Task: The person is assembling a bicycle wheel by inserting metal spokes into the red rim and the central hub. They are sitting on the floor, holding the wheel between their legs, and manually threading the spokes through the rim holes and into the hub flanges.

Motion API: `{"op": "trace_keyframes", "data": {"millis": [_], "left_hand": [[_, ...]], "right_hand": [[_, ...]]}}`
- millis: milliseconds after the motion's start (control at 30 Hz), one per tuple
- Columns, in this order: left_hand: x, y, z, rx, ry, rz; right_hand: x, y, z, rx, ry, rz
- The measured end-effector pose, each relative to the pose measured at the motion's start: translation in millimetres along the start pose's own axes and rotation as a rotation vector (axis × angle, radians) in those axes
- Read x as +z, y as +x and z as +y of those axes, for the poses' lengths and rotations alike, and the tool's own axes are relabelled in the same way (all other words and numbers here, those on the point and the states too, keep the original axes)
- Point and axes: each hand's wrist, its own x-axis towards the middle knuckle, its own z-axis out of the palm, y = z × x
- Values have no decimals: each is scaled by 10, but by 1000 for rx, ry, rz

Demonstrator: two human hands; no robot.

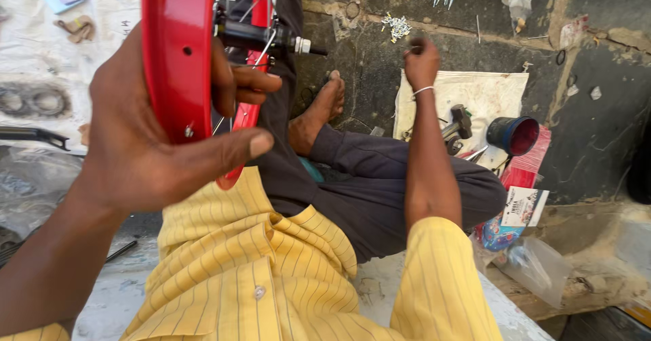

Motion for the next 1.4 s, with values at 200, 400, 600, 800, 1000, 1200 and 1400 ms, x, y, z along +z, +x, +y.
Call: {"op": "trace_keyframes", "data": {"millis": [200, 400, 600, 800, 1000, 1200, 1400], "left_hand": [[202, 60, 234, -276, 158, 48], [338, 199, 235, -170, 194, 55], [444, 181, 229, -276, 189, -13], [558, 59, 154, -161, 164, -50], [519, 39, 123, -154, 134, -126], [438, -60, 31, -65, 95, -63], [407, -81, -38, 17, 102, -30]], "right_hand": [[657, 159, -69, -65, -226, 26], [904, 431, -313, 47, -303, -6], [548, 328, -691, -11, -303, -224], [-1418, -135, -2770, -43, 1079, -285], [-2310, -1706, -4574, -566, 511, -333], [-2031, -1889, -4848, -676, 255, -365], [-1863, -1971, -4804, -668, 250, -253]]}}
